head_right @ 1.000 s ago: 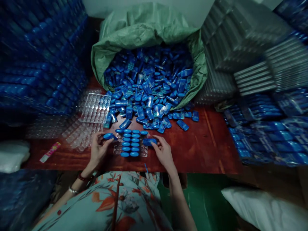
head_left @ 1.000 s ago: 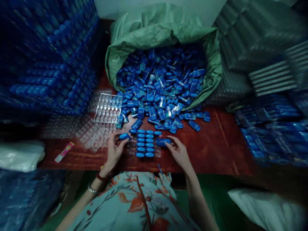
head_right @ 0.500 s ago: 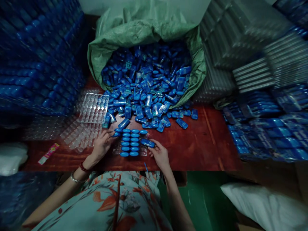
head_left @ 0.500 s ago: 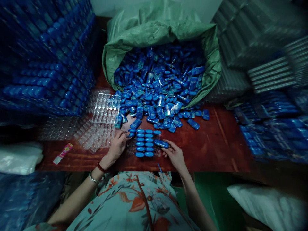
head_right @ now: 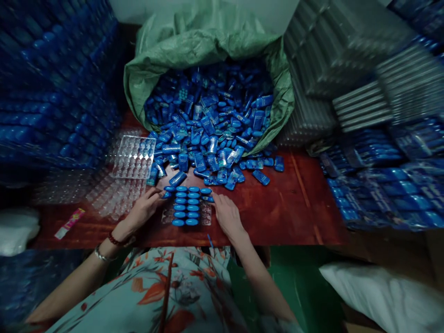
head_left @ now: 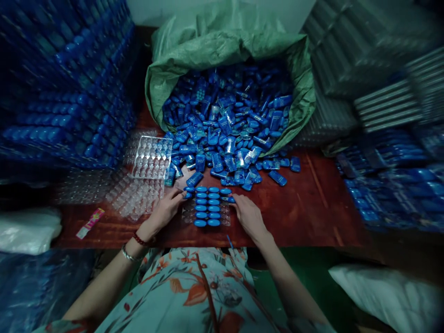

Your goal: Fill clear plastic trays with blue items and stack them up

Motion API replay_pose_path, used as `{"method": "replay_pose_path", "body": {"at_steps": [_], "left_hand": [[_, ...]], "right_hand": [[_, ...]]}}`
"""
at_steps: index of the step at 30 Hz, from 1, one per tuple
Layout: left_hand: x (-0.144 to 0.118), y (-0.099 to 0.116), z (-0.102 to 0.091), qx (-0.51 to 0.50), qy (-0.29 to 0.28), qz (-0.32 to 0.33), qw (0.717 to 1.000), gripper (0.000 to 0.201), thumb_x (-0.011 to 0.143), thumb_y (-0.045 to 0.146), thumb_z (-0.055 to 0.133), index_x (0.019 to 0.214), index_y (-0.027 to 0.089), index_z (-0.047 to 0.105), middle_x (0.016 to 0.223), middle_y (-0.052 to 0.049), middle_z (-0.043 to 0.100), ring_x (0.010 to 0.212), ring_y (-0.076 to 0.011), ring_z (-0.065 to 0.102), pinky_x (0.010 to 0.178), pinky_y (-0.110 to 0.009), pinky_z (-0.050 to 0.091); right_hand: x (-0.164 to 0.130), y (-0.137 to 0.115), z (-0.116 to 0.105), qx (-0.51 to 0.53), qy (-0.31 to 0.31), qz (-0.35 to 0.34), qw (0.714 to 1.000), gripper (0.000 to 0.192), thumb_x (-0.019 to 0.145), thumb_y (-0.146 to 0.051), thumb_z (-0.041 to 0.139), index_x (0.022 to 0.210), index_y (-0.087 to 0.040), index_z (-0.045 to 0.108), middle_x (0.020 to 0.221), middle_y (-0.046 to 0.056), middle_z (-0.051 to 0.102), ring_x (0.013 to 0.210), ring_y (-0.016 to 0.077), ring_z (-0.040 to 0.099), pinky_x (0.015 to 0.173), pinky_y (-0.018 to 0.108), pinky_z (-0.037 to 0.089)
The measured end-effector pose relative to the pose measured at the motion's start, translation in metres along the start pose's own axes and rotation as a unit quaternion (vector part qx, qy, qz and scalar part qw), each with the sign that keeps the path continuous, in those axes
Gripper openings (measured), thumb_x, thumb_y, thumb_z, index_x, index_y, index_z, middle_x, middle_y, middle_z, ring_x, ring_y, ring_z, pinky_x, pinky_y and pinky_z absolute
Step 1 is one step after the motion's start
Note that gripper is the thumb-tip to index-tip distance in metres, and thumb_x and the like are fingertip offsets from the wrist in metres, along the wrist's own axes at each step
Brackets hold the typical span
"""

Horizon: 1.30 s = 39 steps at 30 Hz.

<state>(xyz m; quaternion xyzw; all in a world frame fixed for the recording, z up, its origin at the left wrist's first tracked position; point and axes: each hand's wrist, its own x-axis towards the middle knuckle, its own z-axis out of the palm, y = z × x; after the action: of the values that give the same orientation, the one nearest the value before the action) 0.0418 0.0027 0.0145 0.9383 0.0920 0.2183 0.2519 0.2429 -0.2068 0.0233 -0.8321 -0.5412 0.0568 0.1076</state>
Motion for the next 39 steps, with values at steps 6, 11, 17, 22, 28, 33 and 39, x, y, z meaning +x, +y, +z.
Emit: {"method": "replay_pose_path", "body": {"at_steps": [6, 11, 17, 22, 28, 33, 39], "left_hand": [[0.006, 0.003, -0.004, -0.014, -0.050, 0.007, 0.999, 0.030, 0.093, 0.014, 0.037, 0.116, 0.019, 0.056, 0.107, -0.008, 0.060, 0.090, -0.0147, 0.059, 0.077, -0.026, 0.052], [0.008, 0.001, -0.005, -0.040, -0.108, 0.001, 0.993, 0.031, 0.093, 0.011, 0.035, 0.114, 0.018, 0.056, 0.119, -0.011, 0.056, 0.106, -0.0174, 0.056, 0.088, -0.032, 0.049], [0.007, -0.002, -0.006, -0.033, -0.116, 0.011, 0.993, 0.032, 0.095, 0.016, 0.033, 0.117, 0.020, 0.056, 0.117, -0.009, 0.059, 0.108, -0.0175, 0.056, 0.091, -0.032, 0.048], [0.001, 0.003, 0.001, 0.059, -0.054, 0.016, 0.997, 0.030, 0.094, 0.017, 0.035, 0.110, 0.020, 0.061, 0.100, -0.009, 0.062, 0.091, -0.0188, 0.058, 0.077, -0.032, 0.051], [-0.004, 0.016, 0.013, 0.114, 0.063, -0.058, 0.990, 0.023, 0.090, 0.028, 0.049, 0.108, 0.020, 0.061, 0.113, -0.013, 0.055, 0.101, -0.0244, 0.053, 0.084, -0.039, 0.047], [0.016, 0.018, 0.029, 0.061, 0.006, -0.116, 0.991, 0.050, 0.095, 0.029, 0.035, 0.143, 0.020, 0.029, 0.147, -0.015, 0.034, 0.137, -0.0280, 0.026, 0.109, -0.052, 0.022], [0.033, 0.013, 0.032, -0.003, -0.077, -0.107, 0.991, 0.049, 0.096, 0.032, 0.032, 0.144, 0.021, 0.029, 0.151, -0.012, 0.029, 0.141, -0.0259, 0.020, 0.112, -0.054, 0.012]], "right_hand": [[0.018, -0.012, -0.031, -0.166, -0.116, -0.060, 0.977, 0.026, 0.094, -0.015, 0.037, 0.113, -0.012, 0.055, 0.087, 0.009, 0.063, 0.082, 0.0220, 0.056, 0.071, 0.032, 0.037], [0.016, -0.023, -0.033, -0.207, -0.135, -0.055, 0.967, 0.026, 0.090, -0.009, 0.039, 0.111, -0.011, 0.054, 0.082, 0.010, 0.063, 0.079, 0.0218, 0.058, 0.068, 0.032, 0.038], [0.013, -0.035, -0.030, -0.190, -0.121, -0.029, 0.974, 0.029, 0.086, -0.003, 0.035, 0.104, -0.009, 0.057, 0.076, 0.015, 0.064, 0.074, 0.0243, 0.059, 0.063, 0.034, 0.038], [0.018, -0.049, -0.025, -0.185, -0.084, -0.022, 0.979, 0.032, 0.084, 0.001, 0.031, 0.100, -0.009, 0.057, 0.074, 0.017, 0.063, 0.069, 0.0239, 0.058, 0.059, 0.034, 0.037], [0.025, -0.043, -0.028, -0.155, -0.103, -0.002, 0.982, 0.027, 0.092, -0.013, 0.038, 0.108, -0.013, 0.059, 0.083, 0.014, 0.066, 0.078, 0.0230, 0.060, 0.066, 0.033, 0.042], [0.019, -0.032, -0.018, -0.071, -0.020, 0.067, 0.995, 0.049, 0.095, -0.038, 0.039, 0.137, -0.014, 0.041, 0.120, 0.019, 0.058, 0.109, 0.0301, 0.053, 0.081, 0.039, 0.045], [0.013, -0.022, 0.010, 0.061, -0.010, 0.001, 0.998, 0.060, 0.096, -0.039, 0.032, 0.149, -0.020, 0.012, 0.154, 0.010, 0.021, 0.142, 0.0265, 0.013, 0.108, 0.050, 0.026]]}}
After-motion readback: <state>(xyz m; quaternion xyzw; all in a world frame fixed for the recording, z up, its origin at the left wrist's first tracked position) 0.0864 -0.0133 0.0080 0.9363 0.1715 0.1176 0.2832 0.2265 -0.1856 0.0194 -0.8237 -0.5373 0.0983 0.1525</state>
